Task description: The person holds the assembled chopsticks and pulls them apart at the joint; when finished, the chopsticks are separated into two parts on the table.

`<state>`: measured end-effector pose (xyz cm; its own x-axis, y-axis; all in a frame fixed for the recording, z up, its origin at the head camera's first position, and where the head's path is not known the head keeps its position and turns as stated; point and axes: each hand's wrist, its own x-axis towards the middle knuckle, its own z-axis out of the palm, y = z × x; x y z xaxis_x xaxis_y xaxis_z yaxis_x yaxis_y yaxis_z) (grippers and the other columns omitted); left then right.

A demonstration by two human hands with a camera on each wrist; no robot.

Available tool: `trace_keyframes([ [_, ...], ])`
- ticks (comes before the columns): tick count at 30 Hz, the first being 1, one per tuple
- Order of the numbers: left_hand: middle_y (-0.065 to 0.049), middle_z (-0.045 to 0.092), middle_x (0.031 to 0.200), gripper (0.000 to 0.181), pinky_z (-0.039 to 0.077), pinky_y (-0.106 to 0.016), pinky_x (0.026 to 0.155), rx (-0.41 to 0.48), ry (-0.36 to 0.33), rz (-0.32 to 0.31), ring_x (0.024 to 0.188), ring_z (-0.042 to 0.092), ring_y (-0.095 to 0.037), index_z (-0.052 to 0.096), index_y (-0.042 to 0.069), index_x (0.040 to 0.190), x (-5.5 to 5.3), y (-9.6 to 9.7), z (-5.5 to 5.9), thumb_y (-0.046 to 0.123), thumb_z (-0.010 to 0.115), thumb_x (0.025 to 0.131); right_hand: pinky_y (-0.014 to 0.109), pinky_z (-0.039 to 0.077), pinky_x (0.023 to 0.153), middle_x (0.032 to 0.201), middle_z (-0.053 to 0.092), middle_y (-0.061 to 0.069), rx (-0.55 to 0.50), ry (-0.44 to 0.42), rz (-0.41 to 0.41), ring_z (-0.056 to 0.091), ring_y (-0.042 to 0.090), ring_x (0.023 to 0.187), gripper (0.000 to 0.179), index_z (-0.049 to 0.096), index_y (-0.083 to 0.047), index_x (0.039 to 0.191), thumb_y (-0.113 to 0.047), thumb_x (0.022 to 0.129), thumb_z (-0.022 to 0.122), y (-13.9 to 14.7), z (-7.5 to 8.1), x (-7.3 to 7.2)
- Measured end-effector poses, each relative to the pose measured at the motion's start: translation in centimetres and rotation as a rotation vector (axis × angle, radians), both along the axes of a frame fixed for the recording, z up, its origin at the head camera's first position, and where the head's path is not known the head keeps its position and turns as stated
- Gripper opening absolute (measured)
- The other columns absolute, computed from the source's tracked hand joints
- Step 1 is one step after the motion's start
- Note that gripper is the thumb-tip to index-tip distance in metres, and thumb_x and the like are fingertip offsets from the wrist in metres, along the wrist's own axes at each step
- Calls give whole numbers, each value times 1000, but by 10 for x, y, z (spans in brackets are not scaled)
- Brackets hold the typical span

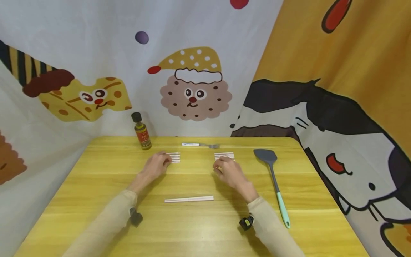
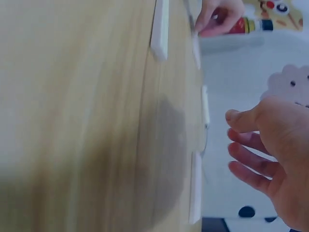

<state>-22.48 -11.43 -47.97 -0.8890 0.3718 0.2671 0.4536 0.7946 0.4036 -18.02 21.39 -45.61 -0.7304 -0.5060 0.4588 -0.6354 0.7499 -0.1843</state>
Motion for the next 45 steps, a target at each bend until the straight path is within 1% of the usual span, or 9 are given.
trace_keyframes([
  [4,-7,69,95,11,61,-35,73,-7,45,-9,83,67,-21,76,6,98,4,-2,5,1,72,88,33,60,74,93,71,1,3,-63,61,68,17,85,13,76,-9,95,-7,84,81,-8,6,15],
  [9,-8,70,94,15,61,-37,73,-15,149,-50,84,69,-23,76,6,97,14,-4,14,-1,76,84,31,60,77,100,71,1,12,-236,145,68,16,89,13,75,-8,102,-8,89,76,-20,7,33],
  [11,-7,70,93,17,61,-35,71,-11,142,-70,83,69,-21,75,6,99,22,-4,19,-1,76,84,29,59,77,101,71,1,7,-302,176,67,14,89,14,74,-9,104,-9,90,75,-25,5,38],
  [18,-4,68,96,17,59,-28,74,7,-121,-185,85,65,-16,73,4,108,59,8,37,5,72,91,20,57,74,95,71,2,-45,-430,203,65,7,83,12,73,-8,100,-7,89,76,-34,-8,45],
  [22,-5,69,96,16,58,-26,73,-8,-179,-272,86,65,-16,72,2,108,75,16,40,4,71,92,19,58,74,95,71,2,-60,-468,212,64,6,82,11,73,-8,100,-7,89,76,-36,-12,46],
  [25,-6,70,96,16,58,-25,73,-14,-209,-327,86,65,-16,72,1,108,84,19,40,4,70,93,19,57,72,94,71,1,-65,-473,215,63,4,81,11,73,-8,100,-7,89,76,-37,-14,46],
  [31,-3,71,94,10,56,-21,72,-30,-225,-396,83,64,-11,73,5,101,93,24,30,4,70,92,18,56,69,92,70,1,-62,-452,230,61,3,78,10,74,-8,99,-6,90,75,-40,-16,46],
  [39,0,63,84,11,49,-19,64,-41,-276,-390,74,54,-7,72,4,102,96,28,24,5,72,91,16,54,67,88,69,-1,-40,-385,232,60,2,76,6,74,-9,96,-9,91,75,-45,-21,46],
  [45,-4,66,91,11,53,-20,68,-69,-260,-362,81,61,-12,71,5,100,96,29,20,0,71,90,17,55,68,89,70,-1,-36,-343,240,61,3,77,5,73,-10,96,-9,91,75,-48,-24,47],
])
